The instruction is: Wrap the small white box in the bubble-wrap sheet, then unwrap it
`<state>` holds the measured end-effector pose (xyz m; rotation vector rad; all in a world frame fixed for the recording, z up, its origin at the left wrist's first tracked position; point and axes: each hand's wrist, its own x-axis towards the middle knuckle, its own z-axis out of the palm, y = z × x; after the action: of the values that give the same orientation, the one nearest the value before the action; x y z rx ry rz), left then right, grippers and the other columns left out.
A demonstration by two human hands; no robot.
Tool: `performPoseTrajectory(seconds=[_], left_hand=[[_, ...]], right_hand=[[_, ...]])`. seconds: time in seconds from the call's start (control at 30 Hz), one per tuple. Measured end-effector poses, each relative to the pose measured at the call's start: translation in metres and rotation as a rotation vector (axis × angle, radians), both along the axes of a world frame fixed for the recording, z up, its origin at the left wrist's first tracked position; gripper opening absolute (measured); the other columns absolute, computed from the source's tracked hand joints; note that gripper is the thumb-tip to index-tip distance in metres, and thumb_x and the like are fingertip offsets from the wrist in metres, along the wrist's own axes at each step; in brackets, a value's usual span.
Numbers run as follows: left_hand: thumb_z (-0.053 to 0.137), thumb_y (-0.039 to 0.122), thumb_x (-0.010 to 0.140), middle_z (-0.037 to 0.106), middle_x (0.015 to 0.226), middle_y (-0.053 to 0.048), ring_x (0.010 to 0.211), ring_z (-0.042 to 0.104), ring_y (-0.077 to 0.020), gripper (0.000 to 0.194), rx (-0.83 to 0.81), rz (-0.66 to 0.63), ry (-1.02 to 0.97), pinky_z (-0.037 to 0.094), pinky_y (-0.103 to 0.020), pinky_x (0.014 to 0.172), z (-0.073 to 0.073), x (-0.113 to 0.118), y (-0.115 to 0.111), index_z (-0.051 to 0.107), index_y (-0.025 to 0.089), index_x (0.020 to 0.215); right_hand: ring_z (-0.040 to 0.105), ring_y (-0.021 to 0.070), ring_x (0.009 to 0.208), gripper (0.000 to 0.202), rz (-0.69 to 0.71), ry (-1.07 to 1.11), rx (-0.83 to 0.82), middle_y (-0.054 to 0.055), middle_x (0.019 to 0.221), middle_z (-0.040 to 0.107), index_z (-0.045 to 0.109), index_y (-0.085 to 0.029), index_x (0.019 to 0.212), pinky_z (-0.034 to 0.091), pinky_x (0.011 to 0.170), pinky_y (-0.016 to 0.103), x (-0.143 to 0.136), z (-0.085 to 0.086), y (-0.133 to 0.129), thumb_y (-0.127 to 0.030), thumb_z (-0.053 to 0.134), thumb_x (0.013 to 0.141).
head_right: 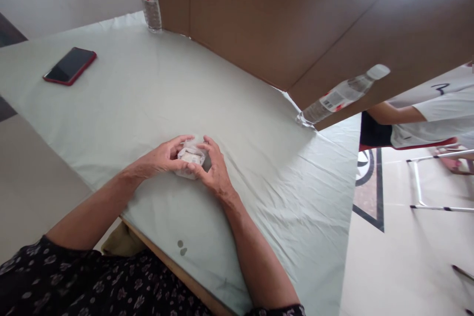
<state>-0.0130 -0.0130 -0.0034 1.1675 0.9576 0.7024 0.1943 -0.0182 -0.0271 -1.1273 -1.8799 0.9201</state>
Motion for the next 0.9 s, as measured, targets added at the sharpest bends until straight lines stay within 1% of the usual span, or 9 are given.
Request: performPoseTrajectory(seconds=[0.1,0.23,0.33,0.47,0.57,0.63,0.7,0.8,0.9], left_hand=[[0.074,0.025,0.075,0.065,0.128,-0.015,0.115,0.064,-0.0284,0.09,-0.014,0.007,-0.022,0.054,-0.037,0.089,0.003,0.002,0.0,0.034,0.018,0.155],[0.074,0.022,0.072,0.066,0.126,-0.016,0.116,0.063,-0.0287,0.09,-0.041,0.038,-0.074,0.055,-0.036,0.088,0.006,0.004,-0.001,0.036,0.016,0.153],[0.074,0.023,0.071,0.067,0.126,-0.016,0.115,0.064,-0.0284,0.089,-0.037,0.057,-0.079,0.054,-0.038,0.091,0.005,0.005,0.0,0.038,0.015,0.152],[0.075,0.027,0.071,0.069,0.121,-0.015,0.111,0.066,-0.0272,0.088,-0.021,0.073,-0.046,0.051,-0.037,0.093,0.002,0.004,0.001,0.04,0.014,0.15],[0.074,0.034,0.075,0.07,0.118,-0.015,0.105,0.067,-0.0261,0.084,-0.005,0.104,-0.009,0.051,-0.037,0.091,0.003,0.005,0.001,0.041,0.011,0.148],[0.073,0.038,0.077,0.07,0.114,-0.015,0.1,0.067,-0.0251,0.084,0.005,0.112,0.002,0.051,-0.037,0.088,0.004,0.005,0.002,0.04,0.008,0.149],[0.072,0.038,0.076,0.07,0.11,-0.014,0.095,0.067,-0.0237,0.088,-0.002,0.093,-0.015,0.05,-0.036,0.086,0.006,0.005,0.002,0.037,0.007,0.15],[0.073,0.031,0.072,0.069,0.109,-0.013,0.093,0.067,-0.0228,0.093,-0.036,0.074,-0.022,0.05,-0.036,0.087,0.007,0.005,0.001,0.034,0.007,0.153],[0.072,0.027,0.07,0.069,0.114,-0.014,0.096,0.068,-0.0231,0.091,-0.073,0.095,-0.023,0.051,-0.036,0.089,0.007,0.005,0.001,0.037,0.008,0.151]], right_hand=[[0.047,0.032,0.141,0.066,-0.04,0.085,0.003,0.015,0.153,0.048,0.051,-0.027,0.136,0.04,0.114,0.054,0.003,-0.001,0.002,-0.066,0.065,0.084],[0.057,0.0315,0.129,0.09,-0.02,0.224,-0.162,0.016,0.146,0.054,0.04,-0.028,0.148,0.045,0.109,0.053,0.007,-0.005,0.006,-0.072,0.071,0.076],[0.062,0.0307,0.122,0.098,0.018,0.268,-0.232,0.015,0.136,0.061,0.038,-0.027,0.15,0.048,0.105,0.052,0.006,-0.008,0.006,-0.067,0.08,0.07],[0.067,0.0246,0.101,0.089,-0.005,0.292,-0.25,0.01,0.116,0.067,0.044,-0.028,0.145,0.055,0.09,0.044,0.0,-0.007,0.002,-0.061,0.082,0.072],[0.068,0.0211,0.09,0.084,-0.062,0.341,-0.3,0.007,0.109,0.068,0.048,-0.028,0.143,0.056,0.081,0.04,-0.004,-0.005,-0.001,-0.06,0.081,0.073],[0.069,0.0207,0.089,0.082,-0.1,0.376,-0.332,0.006,0.107,0.068,0.048,-0.027,0.142,0.056,0.08,0.039,-0.007,-0.006,-0.004,-0.059,0.081,0.074],[0.069,0.0208,0.09,0.082,-0.135,0.395,-0.355,0.006,0.106,0.069,0.049,-0.026,0.142,0.056,0.082,0.038,-0.009,-0.007,-0.006,-0.058,0.081,0.074],[0.068,0.0201,0.088,0.08,-0.168,0.376,-0.373,0.005,0.102,0.069,0.05,-0.025,0.14,0.056,0.082,0.037,-0.009,-0.008,-0.008,-0.059,0.08,0.074],[0.068,0.0196,0.087,0.072,-0.206,0.36,-0.351,0.004,0.098,0.07,0.053,-0.023,0.135,0.055,0.083,0.038,-0.006,-0.005,-0.007,-0.059,0.076,0.077]])
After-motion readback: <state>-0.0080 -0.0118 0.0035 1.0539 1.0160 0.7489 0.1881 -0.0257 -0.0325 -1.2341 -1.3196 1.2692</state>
